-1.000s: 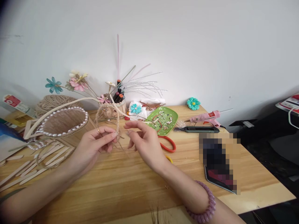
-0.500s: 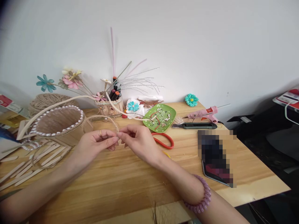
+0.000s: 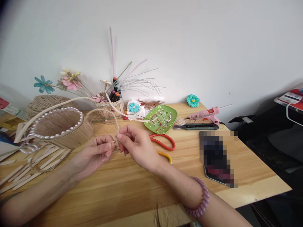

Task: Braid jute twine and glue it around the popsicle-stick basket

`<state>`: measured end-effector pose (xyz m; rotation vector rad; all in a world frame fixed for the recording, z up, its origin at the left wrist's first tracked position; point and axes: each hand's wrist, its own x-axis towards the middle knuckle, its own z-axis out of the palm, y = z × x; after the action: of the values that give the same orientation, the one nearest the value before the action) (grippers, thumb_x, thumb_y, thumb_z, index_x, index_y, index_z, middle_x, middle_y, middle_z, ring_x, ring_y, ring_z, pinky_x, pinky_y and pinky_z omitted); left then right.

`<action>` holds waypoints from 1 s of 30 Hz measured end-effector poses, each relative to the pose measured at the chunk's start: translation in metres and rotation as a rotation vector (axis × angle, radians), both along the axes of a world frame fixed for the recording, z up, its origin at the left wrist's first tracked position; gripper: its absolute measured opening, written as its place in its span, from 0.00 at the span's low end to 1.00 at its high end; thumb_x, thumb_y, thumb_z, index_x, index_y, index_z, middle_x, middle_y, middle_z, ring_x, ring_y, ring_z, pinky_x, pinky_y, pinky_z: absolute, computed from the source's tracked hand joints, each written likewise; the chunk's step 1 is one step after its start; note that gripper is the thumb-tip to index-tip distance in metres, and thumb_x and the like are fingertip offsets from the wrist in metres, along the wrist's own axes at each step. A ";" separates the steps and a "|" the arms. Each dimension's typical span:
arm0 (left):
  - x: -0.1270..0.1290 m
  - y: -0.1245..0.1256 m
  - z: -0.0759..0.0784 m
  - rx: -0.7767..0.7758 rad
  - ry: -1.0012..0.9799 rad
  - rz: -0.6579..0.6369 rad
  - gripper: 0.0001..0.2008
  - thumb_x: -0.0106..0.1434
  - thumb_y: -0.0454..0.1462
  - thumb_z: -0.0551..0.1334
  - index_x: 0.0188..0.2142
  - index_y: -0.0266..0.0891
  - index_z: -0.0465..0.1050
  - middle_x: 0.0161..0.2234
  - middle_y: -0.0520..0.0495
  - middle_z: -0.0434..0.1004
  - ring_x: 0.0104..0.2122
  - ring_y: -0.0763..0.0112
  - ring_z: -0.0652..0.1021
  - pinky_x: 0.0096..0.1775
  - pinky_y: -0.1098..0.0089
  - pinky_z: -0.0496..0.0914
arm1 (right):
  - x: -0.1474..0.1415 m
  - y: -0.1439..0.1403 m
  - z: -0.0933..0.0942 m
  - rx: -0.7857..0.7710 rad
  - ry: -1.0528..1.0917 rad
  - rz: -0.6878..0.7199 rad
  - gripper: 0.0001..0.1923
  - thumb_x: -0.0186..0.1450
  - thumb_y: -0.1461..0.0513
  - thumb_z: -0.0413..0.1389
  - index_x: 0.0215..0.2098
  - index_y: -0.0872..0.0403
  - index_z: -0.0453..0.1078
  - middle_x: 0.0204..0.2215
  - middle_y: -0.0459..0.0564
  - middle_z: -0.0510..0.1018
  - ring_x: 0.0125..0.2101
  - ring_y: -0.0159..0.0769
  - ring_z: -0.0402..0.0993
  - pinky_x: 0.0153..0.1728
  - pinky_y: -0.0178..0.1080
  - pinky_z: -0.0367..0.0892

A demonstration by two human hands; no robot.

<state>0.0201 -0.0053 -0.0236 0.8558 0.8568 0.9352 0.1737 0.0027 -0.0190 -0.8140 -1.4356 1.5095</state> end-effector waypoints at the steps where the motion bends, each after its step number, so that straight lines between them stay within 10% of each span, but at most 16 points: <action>1: -0.002 0.001 0.002 0.096 0.125 -0.002 0.07 0.44 0.37 0.69 0.17 0.39 0.73 0.14 0.54 0.70 0.15 0.78 0.67 0.19 0.76 0.64 | 0.000 0.000 0.000 -0.004 0.001 -0.008 0.11 0.60 0.56 0.55 0.27 0.55 0.61 0.15 0.38 0.64 0.17 0.24 0.59 0.19 0.30 0.57; 7: -0.016 -0.001 0.001 1.139 1.076 0.156 0.08 0.57 0.34 0.60 0.31 0.42 0.79 0.28 0.44 0.80 0.29 0.65 0.76 0.32 0.68 0.68 | -0.002 0.007 -0.008 -0.113 0.089 -0.085 0.10 0.59 0.58 0.57 0.25 0.57 0.64 0.16 0.40 0.68 0.16 0.23 0.60 0.19 0.29 0.57; 12: -0.022 -0.005 -0.014 1.457 1.388 0.199 0.14 0.62 0.32 0.55 0.45 0.40 0.75 0.35 0.42 0.80 0.35 0.64 0.77 0.35 0.70 0.68 | -0.005 0.008 -0.011 -0.259 0.215 -0.023 0.09 0.55 0.60 0.61 0.31 0.58 0.69 0.22 0.43 0.72 0.22 0.24 0.65 0.25 0.30 0.62; 19: -0.016 -0.008 -0.013 1.452 1.401 0.205 0.13 0.61 0.33 0.55 0.40 0.43 0.76 0.35 0.43 0.81 0.33 0.64 0.78 0.29 0.71 0.66 | -0.002 0.009 -0.012 -0.147 -0.061 -0.056 0.10 0.58 0.58 0.57 0.25 0.59 0.71 0.21 0.44 0.70 0.20 0.25 0.60 0.23 0.31 0.58; 23: -0.015 -0.017 -0.001 1.397 1.187 0.187 0.08 0.51 0.38 0.63 0.17 0.43 0.72 0.26 0.48 0.80 0.21 0.70 0.75 0.22 0.72 0.62 | -0.001 0.005 -0.009 0.122 -0.350 -0.159 0.12 0.63 0.60 0.51 0.23 0.56 0.66 0.19 0.42 0.67 0.21 0.26 0.60 0.22 0.31 0.56; 27: -0.012 -0.012 0.015 0.886 0.925 0.377 0.09 0.56 0.39 0.58 0.22 0.42 0.72 0.16 0.53 0.70 0.15 0.74 0.65 0.21 0.73 0.60 | -0.002 -0.002 -0.004 0.243 -0.455 -0.063 0.15 0.65 0.62 0.48 0.21 0.55 0.62 0.16 0.40 0.62 0.19 0.26 0.59 0.21 0.30 0.55; 30: -0.009 0.000 0.022 0.555 0.767 0.275 0.07 0.55 0.41 0.61 0.27 0.42 0.75 0.12 0.58 0.61 0.15 0.75 0.63 0.22 0.73 0.60 | -0.005 -0.005 -0.004 0.291 -0.469 0.026 0.14 0.65 0.63 0.49 0.21 0.55 0.62 0.18 0.41 0.64 0.20 0.25 0.59 0.22 0.29 0.55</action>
<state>0.0109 -0.0050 -0.0018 1.6660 1.4246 1.1188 0.1686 -0.0022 -0.0226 -1.0090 -1.9599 1.1293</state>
